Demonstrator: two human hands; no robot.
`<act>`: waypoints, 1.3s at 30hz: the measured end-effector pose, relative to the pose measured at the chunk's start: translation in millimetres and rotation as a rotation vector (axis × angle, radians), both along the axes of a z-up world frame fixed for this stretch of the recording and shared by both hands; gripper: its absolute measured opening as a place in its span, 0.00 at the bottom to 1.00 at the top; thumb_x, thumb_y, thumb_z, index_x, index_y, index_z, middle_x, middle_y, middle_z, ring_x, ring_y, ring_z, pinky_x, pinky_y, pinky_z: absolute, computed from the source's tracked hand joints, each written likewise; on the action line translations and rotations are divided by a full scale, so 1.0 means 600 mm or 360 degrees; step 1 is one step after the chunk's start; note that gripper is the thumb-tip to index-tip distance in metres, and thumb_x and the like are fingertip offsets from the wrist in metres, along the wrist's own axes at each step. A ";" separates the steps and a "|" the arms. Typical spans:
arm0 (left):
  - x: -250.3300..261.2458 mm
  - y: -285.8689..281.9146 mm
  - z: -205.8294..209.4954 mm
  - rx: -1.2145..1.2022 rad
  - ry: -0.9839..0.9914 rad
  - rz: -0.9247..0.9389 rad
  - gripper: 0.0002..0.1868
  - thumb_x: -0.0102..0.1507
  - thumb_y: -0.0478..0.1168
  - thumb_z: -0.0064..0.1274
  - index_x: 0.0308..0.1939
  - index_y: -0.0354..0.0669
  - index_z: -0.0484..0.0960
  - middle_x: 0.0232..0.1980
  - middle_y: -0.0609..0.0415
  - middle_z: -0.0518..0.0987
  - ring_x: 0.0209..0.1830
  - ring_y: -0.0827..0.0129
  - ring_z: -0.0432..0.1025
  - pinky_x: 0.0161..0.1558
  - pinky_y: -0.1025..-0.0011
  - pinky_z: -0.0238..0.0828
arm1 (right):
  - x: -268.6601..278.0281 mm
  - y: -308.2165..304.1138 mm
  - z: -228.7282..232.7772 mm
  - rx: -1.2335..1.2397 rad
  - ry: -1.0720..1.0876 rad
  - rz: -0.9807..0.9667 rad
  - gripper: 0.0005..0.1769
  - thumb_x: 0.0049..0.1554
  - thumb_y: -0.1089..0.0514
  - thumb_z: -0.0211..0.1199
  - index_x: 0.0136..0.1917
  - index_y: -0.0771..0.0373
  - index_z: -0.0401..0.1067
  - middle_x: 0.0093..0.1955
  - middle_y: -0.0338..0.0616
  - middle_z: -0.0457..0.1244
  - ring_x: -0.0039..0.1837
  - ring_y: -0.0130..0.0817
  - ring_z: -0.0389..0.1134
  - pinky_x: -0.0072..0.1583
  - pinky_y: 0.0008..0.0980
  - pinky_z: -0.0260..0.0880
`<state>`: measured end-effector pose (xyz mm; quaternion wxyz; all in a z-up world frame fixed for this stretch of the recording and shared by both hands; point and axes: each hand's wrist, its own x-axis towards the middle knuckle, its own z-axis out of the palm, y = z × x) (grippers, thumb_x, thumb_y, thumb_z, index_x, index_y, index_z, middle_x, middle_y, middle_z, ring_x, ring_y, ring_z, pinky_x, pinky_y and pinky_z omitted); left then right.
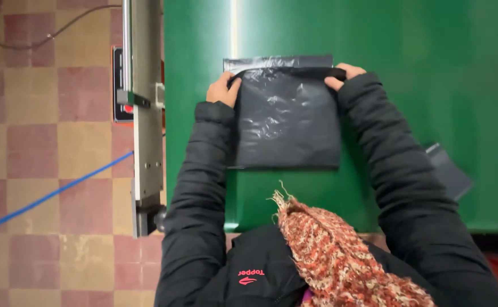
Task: Folding black plastic bags coming off a conveyor belt and placing them into a red crate.
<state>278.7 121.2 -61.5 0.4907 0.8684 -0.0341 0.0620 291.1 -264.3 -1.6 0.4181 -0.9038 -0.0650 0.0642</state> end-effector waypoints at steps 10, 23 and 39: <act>0.056 -0.073 0.113 0.1205 -0.0019 0.0250 0.20 0.63 0.52 0.58 0.49 0.41 0.77 0.43 0.45 0.82 0.42 0.46 0.76 0.37 0.53 0.70 | 0.128 0.033 -0.092 -0.0462 -0.0378 0.0244 0.32 0.44 0.51 0.79 0.57 0.66 0.71 0.54 0.56 0.62 0.57 0.55 0.65 0.58 0.46 0.66; -0.154 0.027 -0.117 -0.2664 0.1295 0.0098 0.52 0.63 0.80 0.20 0.60 0.37 0.73 0.59 0.42 0.79 0.60 0.52 0.73 0.63 0.54 0.65 | -0.212 0.056 0.029 -0.0421 -0.1272 0.0593 0.12 0.45 0.68 0.67 0.43 0.58 0.72 0.50 0.42 0.68 0.56 0.44 0.70 0.59 0.42 0.70; -0.295 0.006 0.030 0.1449 -0.0591 -0.0955 0.12 0.63 0.43 0.61 0.47 0.44 0.81 0.46 0.52 0.78 0.50 0.56 0.74 0.45 0.58 0.71 | -0.318 0.176 0.021 -0.0804 -0.0885 0.0609 0.19 0.48 0.60 0.62 0.54 0.67 0.72 0.63 0.56 0.65 0.69 0.54 0.64 0.66 0.48 0.66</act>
